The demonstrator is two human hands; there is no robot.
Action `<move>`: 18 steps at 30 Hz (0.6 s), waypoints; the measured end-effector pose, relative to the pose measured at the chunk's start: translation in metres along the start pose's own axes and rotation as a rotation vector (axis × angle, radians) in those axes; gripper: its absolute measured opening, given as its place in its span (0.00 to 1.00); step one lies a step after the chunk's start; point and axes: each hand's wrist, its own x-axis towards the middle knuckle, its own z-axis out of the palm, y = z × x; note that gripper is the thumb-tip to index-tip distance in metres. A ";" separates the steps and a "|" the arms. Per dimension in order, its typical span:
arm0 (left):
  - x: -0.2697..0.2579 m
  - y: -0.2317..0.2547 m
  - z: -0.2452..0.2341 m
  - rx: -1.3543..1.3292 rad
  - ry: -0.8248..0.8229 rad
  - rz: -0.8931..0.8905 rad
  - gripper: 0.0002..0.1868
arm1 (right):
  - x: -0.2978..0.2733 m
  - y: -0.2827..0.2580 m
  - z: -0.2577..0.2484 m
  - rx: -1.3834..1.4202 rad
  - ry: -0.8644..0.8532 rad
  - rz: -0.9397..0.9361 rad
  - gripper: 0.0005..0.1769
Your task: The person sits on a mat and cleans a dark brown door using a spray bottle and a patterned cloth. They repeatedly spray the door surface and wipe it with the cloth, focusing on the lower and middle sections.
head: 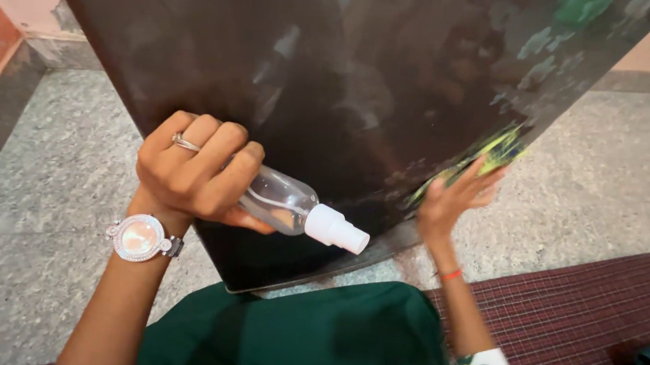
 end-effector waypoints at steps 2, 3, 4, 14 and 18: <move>0.000 -0.001 0.002 0.000 -0.001 -0.002 0.36 | 0.074 0.005 -0.016 -0.169 0.151 -0.063 0.43; -0.001 -0.001 0.002 -0.004 -0.003 -0.002 0.36 | 0.116 0.009 -0.030 -0.232 0.190 -0.083 0.37; -0.002 -0.001 0.002 -0.007 -0.005 -0.002 0.36 | 0.159 0.010 -0.042 -0.302 0.225 -0.100 0.36; -0.011 0.000 0.005 -0.003 -0.001 -0.025 0.36 | 0.277 0.030 -0.045 0.255 0.307 -0.198 0.34; -0.017 0.005 0.007 0.015 0.021 -0.016 0.36 | 0.202 0.046 -0.019 0.400 0.308 -0.017 0.35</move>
